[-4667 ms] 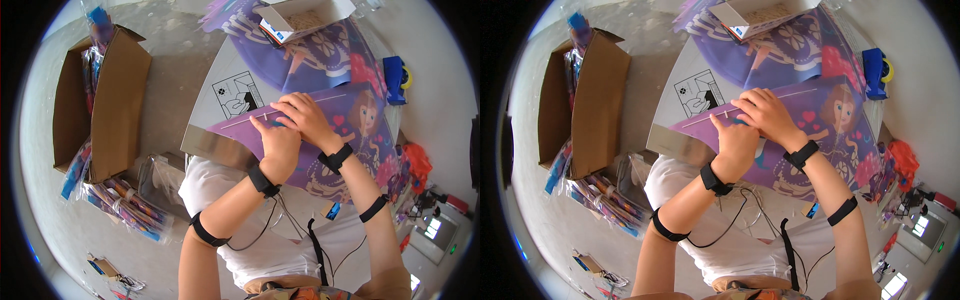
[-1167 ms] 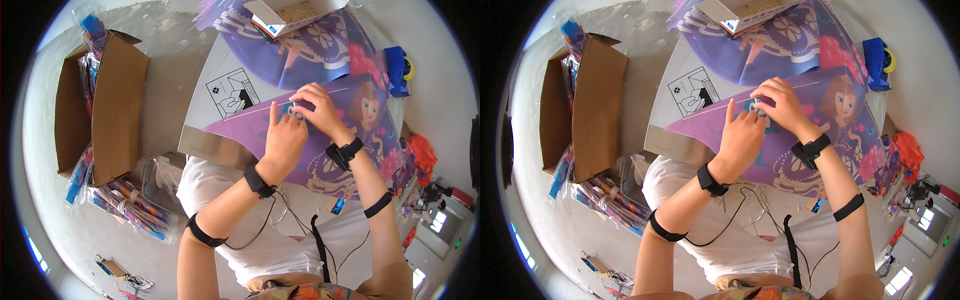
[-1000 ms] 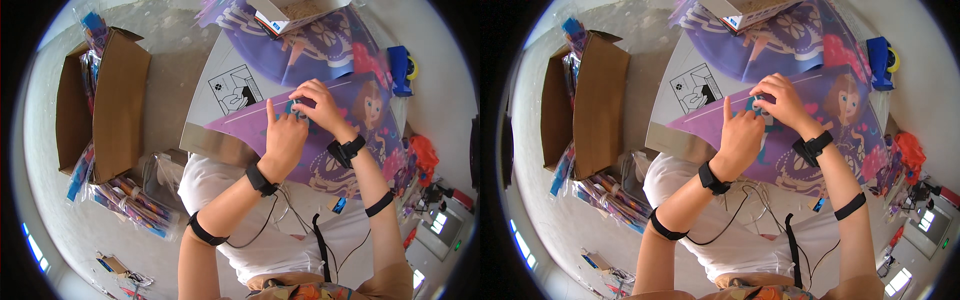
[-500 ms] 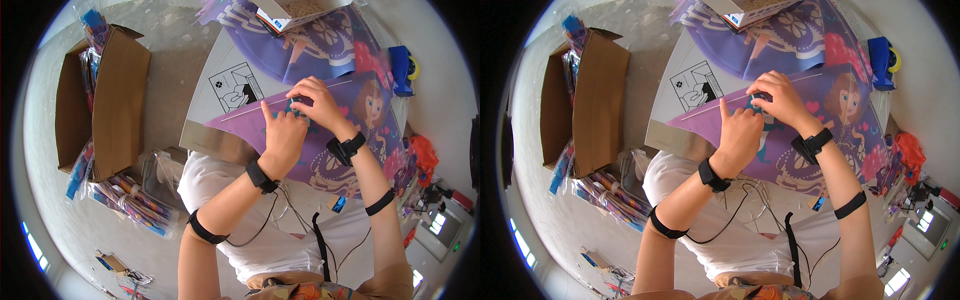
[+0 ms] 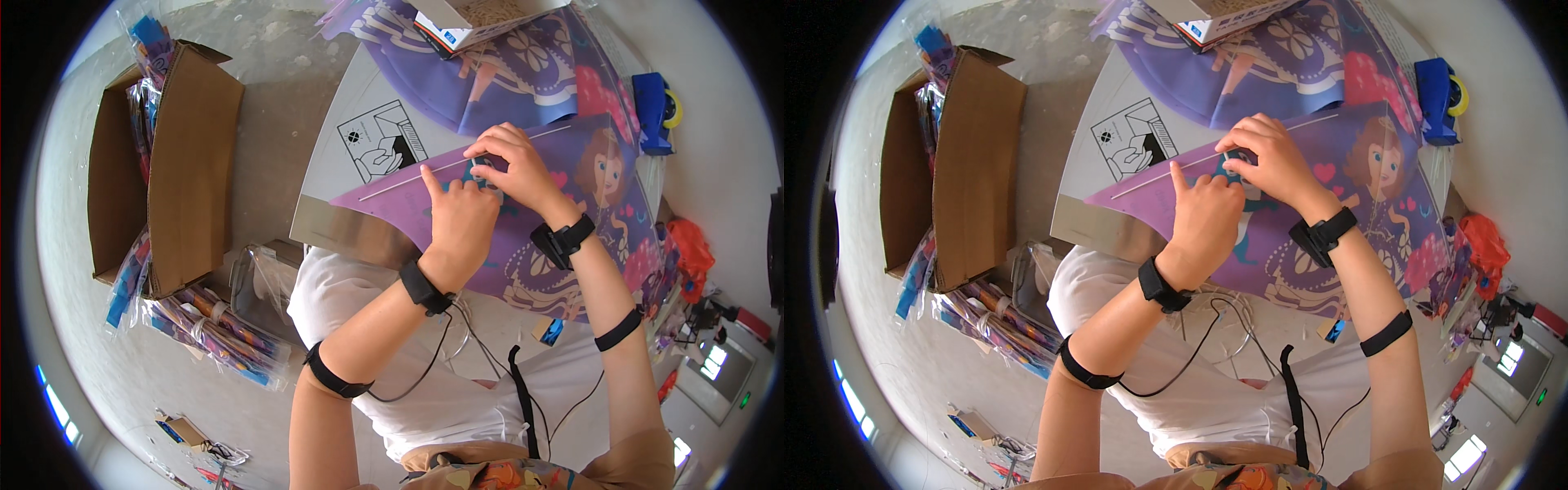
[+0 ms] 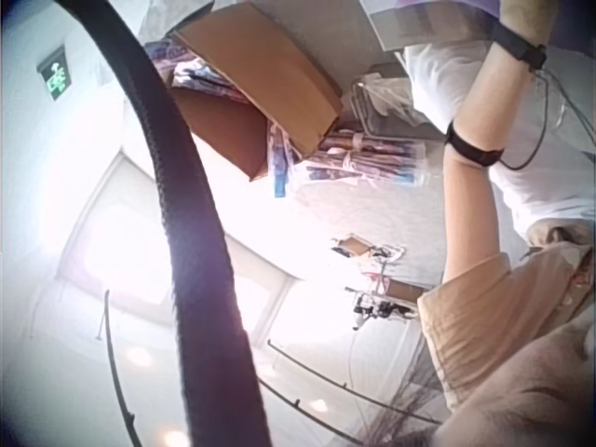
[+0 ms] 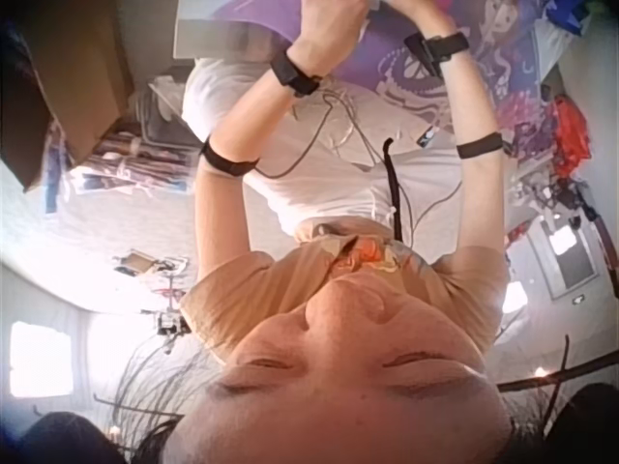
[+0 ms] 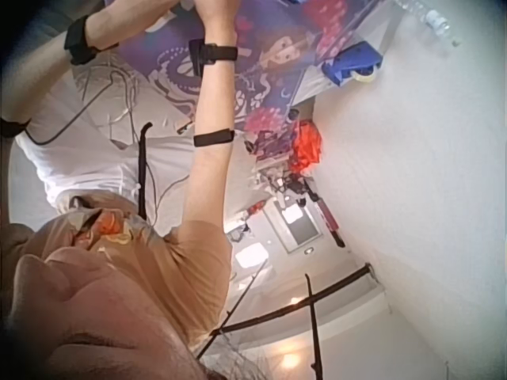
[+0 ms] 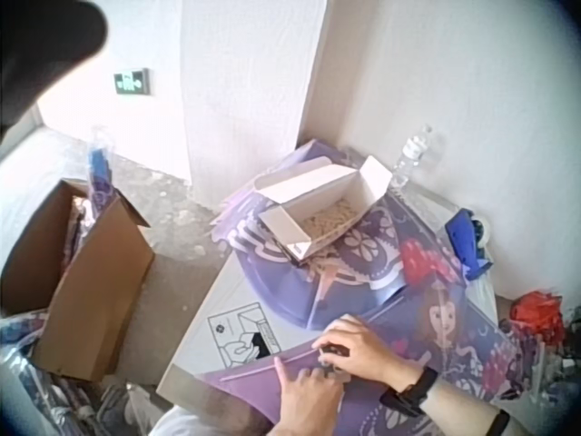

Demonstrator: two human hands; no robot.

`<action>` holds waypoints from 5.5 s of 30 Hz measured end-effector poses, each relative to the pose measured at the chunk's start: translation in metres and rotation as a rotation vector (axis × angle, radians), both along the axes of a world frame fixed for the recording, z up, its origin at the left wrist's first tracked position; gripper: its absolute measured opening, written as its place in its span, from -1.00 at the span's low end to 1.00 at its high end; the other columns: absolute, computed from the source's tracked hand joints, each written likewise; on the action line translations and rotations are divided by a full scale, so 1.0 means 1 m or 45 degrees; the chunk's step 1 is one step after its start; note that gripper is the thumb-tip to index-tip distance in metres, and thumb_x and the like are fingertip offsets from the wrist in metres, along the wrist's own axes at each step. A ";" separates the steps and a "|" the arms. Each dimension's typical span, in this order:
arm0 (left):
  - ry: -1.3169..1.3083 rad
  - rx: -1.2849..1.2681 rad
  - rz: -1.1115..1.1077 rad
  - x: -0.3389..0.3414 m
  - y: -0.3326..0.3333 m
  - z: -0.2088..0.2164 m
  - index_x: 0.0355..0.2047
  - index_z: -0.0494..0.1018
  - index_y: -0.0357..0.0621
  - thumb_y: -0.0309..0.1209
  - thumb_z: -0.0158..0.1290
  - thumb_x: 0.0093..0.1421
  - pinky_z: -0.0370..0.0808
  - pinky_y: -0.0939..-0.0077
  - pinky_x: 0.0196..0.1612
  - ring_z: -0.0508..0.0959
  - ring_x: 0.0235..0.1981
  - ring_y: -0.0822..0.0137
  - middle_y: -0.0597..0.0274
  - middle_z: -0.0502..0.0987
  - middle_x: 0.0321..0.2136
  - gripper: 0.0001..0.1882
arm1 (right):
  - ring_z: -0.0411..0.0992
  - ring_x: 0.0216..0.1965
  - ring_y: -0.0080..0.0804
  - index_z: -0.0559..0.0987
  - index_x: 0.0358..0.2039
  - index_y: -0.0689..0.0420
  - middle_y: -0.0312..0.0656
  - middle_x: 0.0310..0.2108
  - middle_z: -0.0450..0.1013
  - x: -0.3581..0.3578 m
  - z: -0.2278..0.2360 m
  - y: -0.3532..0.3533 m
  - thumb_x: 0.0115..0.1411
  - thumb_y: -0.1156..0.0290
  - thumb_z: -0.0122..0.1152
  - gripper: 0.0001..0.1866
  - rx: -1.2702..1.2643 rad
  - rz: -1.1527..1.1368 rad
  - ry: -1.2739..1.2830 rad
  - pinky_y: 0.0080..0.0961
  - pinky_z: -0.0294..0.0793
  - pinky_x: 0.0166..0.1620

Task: Assembling plastic kites by inserting support rods and securing them with tape.

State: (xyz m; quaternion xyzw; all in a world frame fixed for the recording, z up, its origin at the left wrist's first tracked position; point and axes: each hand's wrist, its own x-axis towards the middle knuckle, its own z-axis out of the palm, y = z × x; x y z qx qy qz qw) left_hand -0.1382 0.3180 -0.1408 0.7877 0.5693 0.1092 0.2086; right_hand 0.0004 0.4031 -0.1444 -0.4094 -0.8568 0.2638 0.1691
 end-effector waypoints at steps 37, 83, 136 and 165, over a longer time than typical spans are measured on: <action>0.020 -0.034 -0.048 0.001 0.001 -0.001 -0.49 0.48 -0.19 -0.59 0.05 -0.04 0.14 -0.28 0.20 0.51 -0.30 0.15 0.18 0.48 -0.48 -0.93 | 0.38 -0.20 -0.36 0.59 -0.38 0.05 -0.33 -0.33 0.43 0.005 0.000 0.001 -0.06 0.45 0.31 -0.83 0.118 0.047 -0.088 -0.41 0.29 -0.04; 0.027 -0.125 -0.053 0.004 0.006 -0.002 -0.45 0.54 -0.14 -0.54 0.17 -0.05 0.04 -0.36 0.22 0.53 -0.27 0.16 0.20 0.52 -0.46 -0.90 | 0.36 -0.27 -0.35 0.45 -0.46 0.08 -0.32 -0.40 0.39 0.019 0.018 0.020 -0.10 0.45 0.22 -0.84 0.128 0.136 -0.265 -0.41 0.28 -0.13; 0.052 -0.128 -0.061 0.003 0.006 0.001 -0.43 0.53 -0.11 -0.56 0.17 -0.08 0.06 -0.40 0.21 0.53 -0.27 0.17 0.22 0.52 -0.46 -0.85 | 0.36 -0.31 -0.36 0.45 -0.49 0.04 -0.35 -0.47 0.37 0.014 0.010 0.015 -0.09 0.48 0.21 -0.87 0.166 0.139 -0.196 -0.42 0.27 -0.20; 0.032 -0.085 -0.042 0.000 0.005 -0.006 -0.51 0.53 -0.12 -0.52 0.14 -0.05 0.01 -0.33 0.26 0.54 -0.27 0.16 0.22 0.53 -0.47 -0.95 | 0.38 -0.25 -0.33 0.45 -0.42 0.05 -0.30 -0.42 0.39 0.012 0.004 0.013 -0.10 0.49 0.23 -0.80 0.140 0.062 -0.200 -0.38 0.30 -0.10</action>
